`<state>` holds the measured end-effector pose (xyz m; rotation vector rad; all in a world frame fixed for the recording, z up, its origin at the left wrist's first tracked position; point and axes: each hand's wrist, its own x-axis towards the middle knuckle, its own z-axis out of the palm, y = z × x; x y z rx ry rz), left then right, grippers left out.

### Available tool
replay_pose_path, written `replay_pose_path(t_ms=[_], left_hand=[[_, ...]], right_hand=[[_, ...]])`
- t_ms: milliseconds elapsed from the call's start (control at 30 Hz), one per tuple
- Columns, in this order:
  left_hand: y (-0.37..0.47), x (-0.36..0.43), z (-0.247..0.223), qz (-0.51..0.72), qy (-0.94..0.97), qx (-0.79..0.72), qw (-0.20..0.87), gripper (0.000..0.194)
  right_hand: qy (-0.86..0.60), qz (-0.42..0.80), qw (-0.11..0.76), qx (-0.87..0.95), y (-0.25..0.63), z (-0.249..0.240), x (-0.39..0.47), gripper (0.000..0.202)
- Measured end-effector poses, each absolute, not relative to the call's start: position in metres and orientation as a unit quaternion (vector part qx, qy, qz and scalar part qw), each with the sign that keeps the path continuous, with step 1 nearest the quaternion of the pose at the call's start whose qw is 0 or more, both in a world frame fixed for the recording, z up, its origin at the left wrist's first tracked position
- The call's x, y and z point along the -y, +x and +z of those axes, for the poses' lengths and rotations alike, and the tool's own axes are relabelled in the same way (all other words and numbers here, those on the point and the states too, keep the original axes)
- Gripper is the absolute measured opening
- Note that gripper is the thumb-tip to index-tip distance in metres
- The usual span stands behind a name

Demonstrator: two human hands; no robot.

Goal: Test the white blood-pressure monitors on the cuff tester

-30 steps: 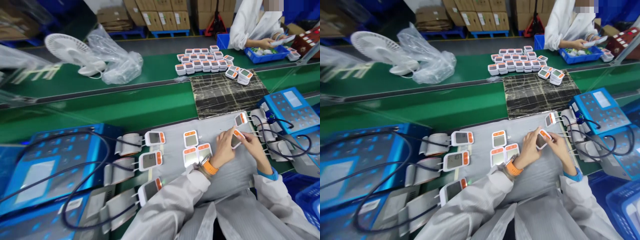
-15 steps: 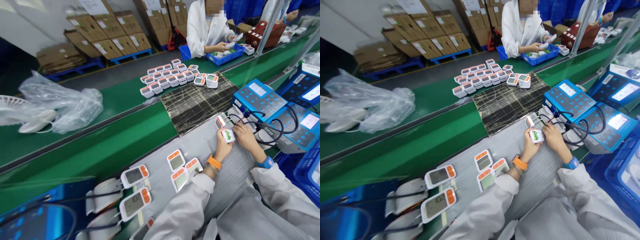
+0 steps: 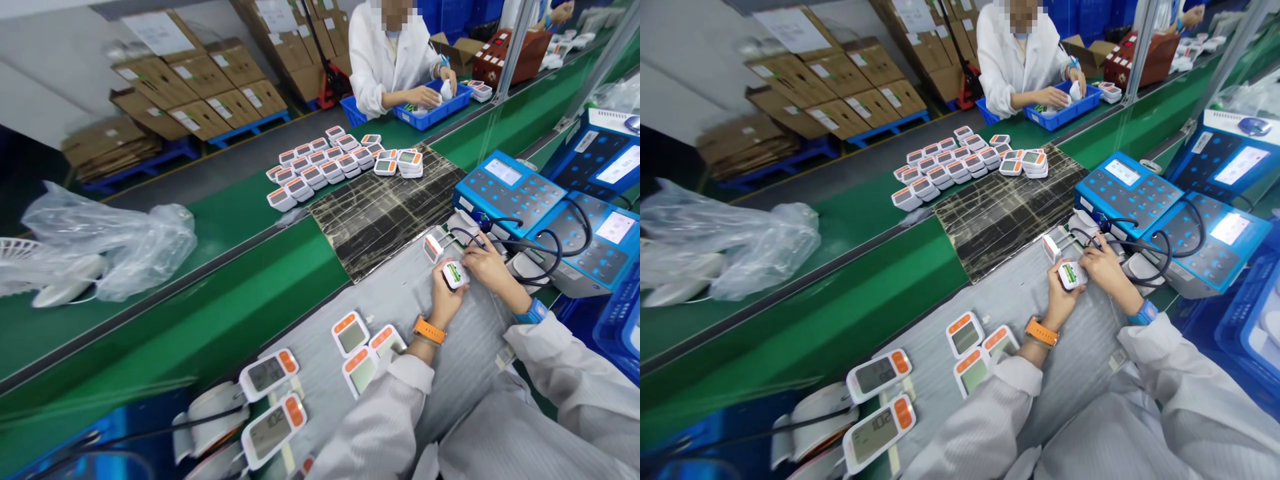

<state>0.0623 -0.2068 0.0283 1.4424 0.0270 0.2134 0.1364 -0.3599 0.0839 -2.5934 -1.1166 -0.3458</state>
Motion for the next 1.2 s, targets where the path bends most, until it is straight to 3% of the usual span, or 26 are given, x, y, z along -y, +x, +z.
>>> replay_pose_path(t_ms=[667,1200], left_hand=[[0.063,0.202,0.027,0.093,0.687,0.021,0.721,0.083],[0.065,0.2,0.025,0.093,0.72,0.039,0.686,0.083]], right_hand=[[-0.88,-0.095,0.156,0.439,0.126,0.094,0.377,0.021],[-0.869,-0.127,0.112,0.465,0.126,0.088,0.374,0.022]])
